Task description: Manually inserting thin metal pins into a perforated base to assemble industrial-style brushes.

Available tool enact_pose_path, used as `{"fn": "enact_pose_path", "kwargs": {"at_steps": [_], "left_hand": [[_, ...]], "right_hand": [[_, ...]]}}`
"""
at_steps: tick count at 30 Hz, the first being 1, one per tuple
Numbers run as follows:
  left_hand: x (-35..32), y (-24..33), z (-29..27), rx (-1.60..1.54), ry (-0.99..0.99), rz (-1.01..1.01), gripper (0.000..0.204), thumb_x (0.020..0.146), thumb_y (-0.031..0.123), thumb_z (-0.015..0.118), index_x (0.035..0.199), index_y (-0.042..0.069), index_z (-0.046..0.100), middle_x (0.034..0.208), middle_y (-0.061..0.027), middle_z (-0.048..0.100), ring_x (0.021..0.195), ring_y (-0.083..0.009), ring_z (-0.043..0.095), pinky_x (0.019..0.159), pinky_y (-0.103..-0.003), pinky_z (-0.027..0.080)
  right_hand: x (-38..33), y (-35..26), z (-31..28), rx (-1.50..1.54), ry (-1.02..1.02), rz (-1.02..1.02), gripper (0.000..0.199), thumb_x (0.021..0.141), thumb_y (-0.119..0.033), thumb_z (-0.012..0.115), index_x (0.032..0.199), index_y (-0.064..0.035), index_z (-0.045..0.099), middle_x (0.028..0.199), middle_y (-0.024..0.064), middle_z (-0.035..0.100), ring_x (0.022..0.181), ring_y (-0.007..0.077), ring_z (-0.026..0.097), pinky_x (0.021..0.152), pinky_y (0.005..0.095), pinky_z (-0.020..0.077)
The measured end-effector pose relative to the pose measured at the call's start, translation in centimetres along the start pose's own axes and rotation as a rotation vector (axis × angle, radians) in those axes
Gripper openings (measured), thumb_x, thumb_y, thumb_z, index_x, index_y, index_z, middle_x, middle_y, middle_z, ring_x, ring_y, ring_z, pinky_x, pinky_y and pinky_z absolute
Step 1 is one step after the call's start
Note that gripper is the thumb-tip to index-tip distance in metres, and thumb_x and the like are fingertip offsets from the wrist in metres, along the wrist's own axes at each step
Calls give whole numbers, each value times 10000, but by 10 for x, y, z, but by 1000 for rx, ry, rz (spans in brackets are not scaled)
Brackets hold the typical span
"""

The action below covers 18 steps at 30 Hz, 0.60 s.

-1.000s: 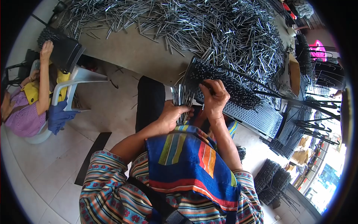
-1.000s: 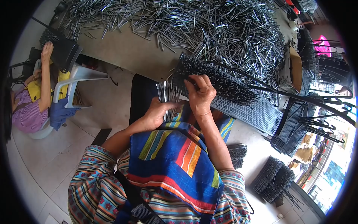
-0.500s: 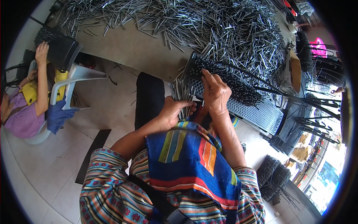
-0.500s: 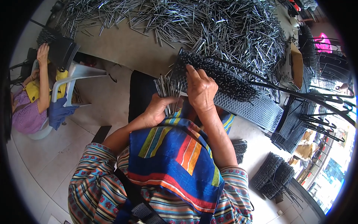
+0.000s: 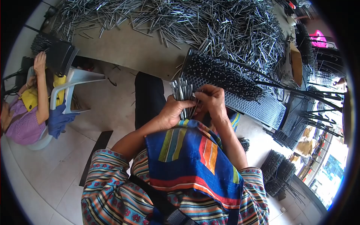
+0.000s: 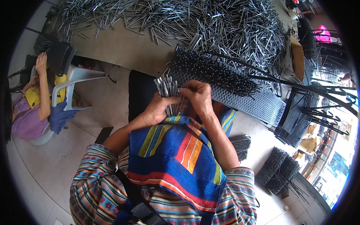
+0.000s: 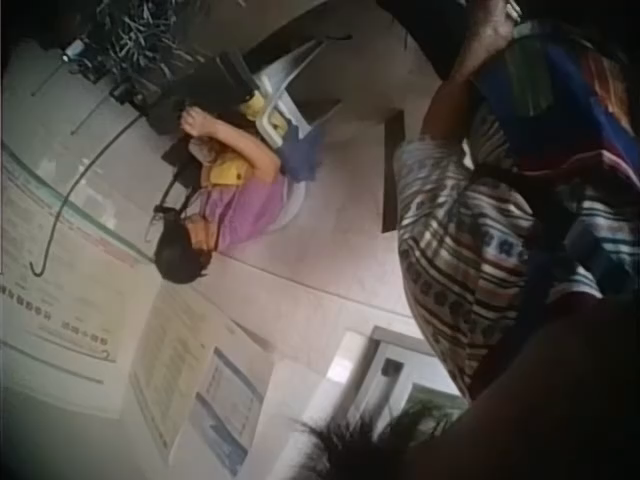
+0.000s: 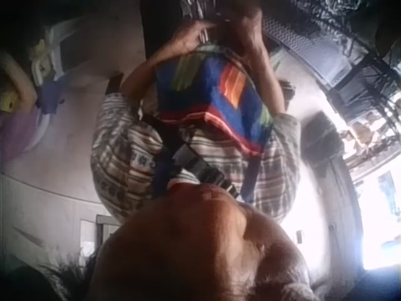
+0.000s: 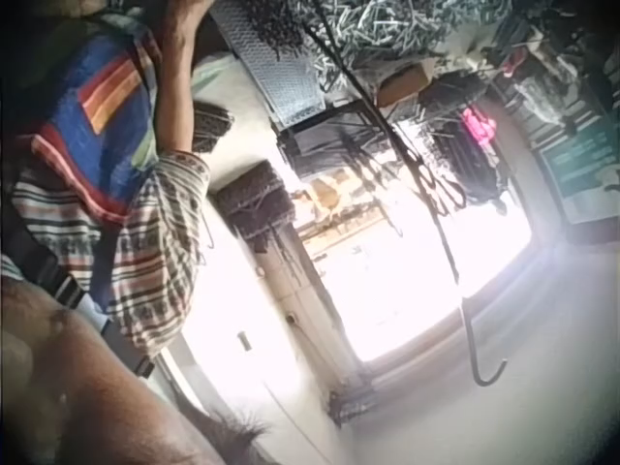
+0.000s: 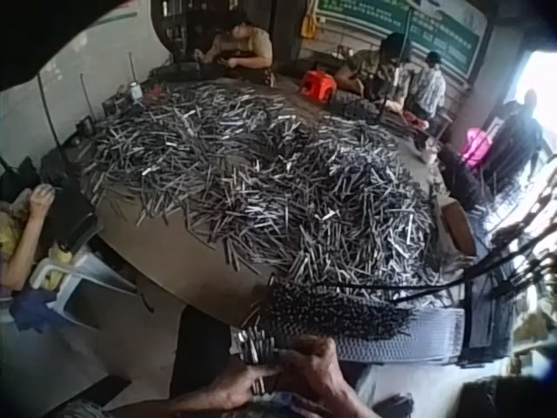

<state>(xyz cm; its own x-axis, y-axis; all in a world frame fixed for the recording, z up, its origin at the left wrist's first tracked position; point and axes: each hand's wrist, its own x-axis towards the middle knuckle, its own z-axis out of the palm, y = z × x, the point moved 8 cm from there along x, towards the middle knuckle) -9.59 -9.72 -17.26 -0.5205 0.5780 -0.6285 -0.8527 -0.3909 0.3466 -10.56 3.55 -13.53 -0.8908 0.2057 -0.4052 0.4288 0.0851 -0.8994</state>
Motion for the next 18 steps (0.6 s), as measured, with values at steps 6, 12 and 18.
{"fn": "enact_pose_path", "kwargs": {"at_steps": [6,12,18], "left_hand": [[4,-3,-20,140,153,37,151,814,-58,613,961,-41,643,846,-170,693,721,-236,692,579,-314,554],[3,-4,-8,180,106,24,131,820,-51,603,945,-65,640,842,-168,692,690,-235,683,583,-321,553],[6,-5,-10,185,130,-4,158,790,-36,652,948,-45,654,829,-149,693,683,-228,681,582,-322,545]], "right_hand": [[-10,-32,-49,215,479,-339,26,817,5,678,834,-13,686,661,-46,573,565,13,462,508,172,356],[-8,-44,-48,-7,523,-576,99,772,76,691,850,19,668,737,1,601,648,55,518,594,188,420],[-4,-38,-45,73,485,-573,79,800,42,693,867,0,692,714,-25,598,536,31,494,476,174,371]]}}
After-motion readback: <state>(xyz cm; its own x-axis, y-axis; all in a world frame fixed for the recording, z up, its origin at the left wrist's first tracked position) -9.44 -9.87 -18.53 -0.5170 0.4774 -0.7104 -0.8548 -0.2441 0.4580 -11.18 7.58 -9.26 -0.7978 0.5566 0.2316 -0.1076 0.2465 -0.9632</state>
